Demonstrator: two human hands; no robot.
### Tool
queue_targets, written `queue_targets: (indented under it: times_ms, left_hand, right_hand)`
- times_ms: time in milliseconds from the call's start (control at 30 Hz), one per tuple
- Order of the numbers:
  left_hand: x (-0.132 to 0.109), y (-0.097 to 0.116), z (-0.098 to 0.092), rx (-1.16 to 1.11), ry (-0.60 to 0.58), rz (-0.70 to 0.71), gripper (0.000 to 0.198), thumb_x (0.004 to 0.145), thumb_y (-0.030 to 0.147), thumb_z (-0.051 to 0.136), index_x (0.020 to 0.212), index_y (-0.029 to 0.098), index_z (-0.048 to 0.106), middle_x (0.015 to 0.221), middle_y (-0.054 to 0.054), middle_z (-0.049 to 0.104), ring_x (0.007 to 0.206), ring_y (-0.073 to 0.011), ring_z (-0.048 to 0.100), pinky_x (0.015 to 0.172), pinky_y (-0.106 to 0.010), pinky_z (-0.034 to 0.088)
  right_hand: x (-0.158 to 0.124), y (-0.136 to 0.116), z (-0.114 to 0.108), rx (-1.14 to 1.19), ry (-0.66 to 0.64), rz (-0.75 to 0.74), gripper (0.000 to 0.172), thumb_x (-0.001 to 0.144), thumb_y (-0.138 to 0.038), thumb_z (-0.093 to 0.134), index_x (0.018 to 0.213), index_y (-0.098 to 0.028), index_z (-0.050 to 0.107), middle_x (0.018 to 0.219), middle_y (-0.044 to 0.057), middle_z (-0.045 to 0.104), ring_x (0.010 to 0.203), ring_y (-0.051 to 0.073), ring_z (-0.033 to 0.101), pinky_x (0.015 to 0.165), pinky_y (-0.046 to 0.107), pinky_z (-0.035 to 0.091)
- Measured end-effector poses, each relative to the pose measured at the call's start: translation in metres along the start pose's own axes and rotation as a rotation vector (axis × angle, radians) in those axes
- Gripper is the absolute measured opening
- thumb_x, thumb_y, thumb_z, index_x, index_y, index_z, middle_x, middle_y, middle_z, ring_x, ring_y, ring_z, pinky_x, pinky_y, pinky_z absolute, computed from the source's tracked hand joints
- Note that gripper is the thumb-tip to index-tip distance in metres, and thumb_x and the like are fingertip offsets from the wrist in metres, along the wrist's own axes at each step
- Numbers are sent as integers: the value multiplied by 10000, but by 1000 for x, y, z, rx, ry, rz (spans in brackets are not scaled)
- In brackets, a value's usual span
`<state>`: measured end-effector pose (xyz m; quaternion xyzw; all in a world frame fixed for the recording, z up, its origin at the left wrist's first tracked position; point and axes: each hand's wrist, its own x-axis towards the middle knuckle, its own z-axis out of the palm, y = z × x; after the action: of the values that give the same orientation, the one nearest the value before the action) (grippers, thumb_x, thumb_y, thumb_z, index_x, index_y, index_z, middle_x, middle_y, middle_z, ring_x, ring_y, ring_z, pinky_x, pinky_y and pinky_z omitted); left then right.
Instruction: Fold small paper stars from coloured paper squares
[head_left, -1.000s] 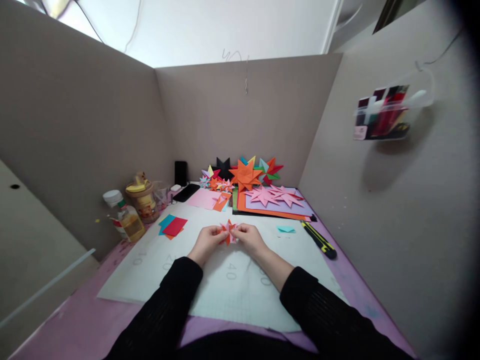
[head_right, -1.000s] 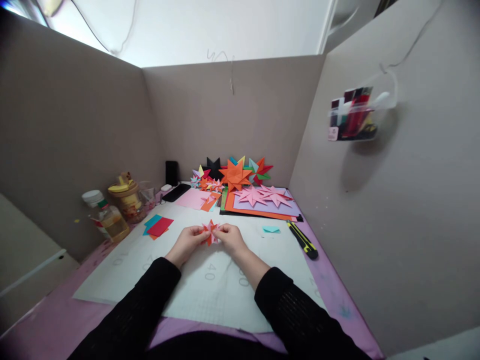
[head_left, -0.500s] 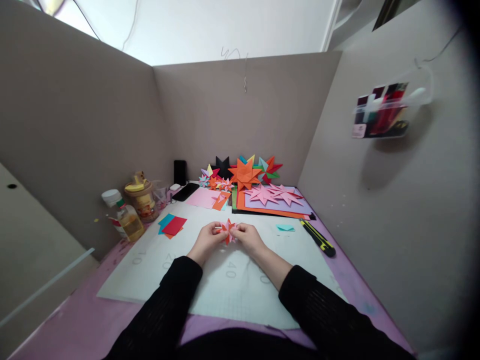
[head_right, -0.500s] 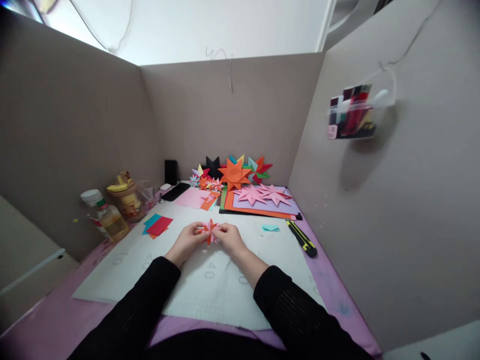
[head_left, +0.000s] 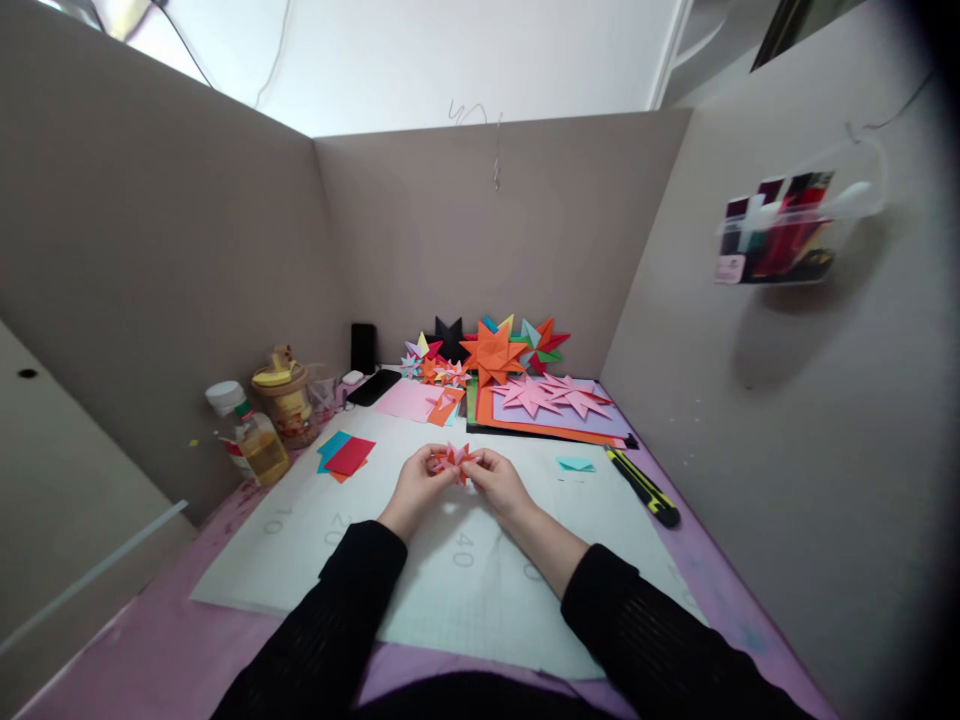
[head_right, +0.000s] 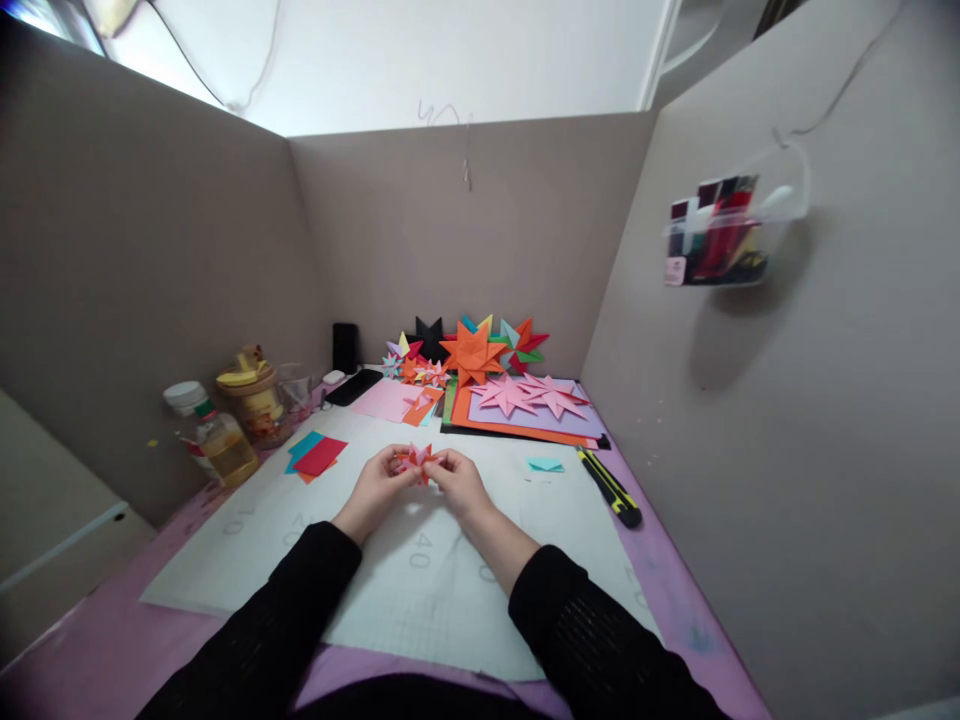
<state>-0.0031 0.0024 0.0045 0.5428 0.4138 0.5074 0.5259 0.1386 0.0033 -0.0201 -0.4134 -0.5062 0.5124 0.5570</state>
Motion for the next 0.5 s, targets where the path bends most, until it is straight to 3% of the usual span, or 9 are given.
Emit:
queue_targets:
  times_ms: [133, 233, 500]
  left_hand:
    - [-3, 5, 0, 91, 64, 80, 295, 615, 266, 714, 840, 150, 563, 697, -27, 642, 627, -147, 602, 601, -238, 452]
    - [-7, 9, 0, 153, 81, 160, 221, 643, 261, 692, 813, 167, 587, 734, -32, 646, 685, -166, 613, 649, -254, 462]
    - [-11, 9, -2, 243, 86, 236, 126, 661, 212, 684, 772, 197, 627, 793, -34, 641, 747, -162, 603, 737, -256, 451]
  right_hand:
    - [-7, -7, 0, -270, 167, -302, 225, 693, -297, 608, 868, -184, 525, 857, 38, 547, 740, 150, 509, 605, 249, 413]
    - [-13, -17, 0, -457, 228, -529, 134, 728, -241, 583, 850, -204, 542, 905, 46, 524, 865, 180, 502, 692, 286, 428]
    - [-20, -24, 3, -624, 170, -660, 51, 753, -195, 577, 772, -220, 618, 837, 37, 490, 857, 193, 493, 809, 359, 415]
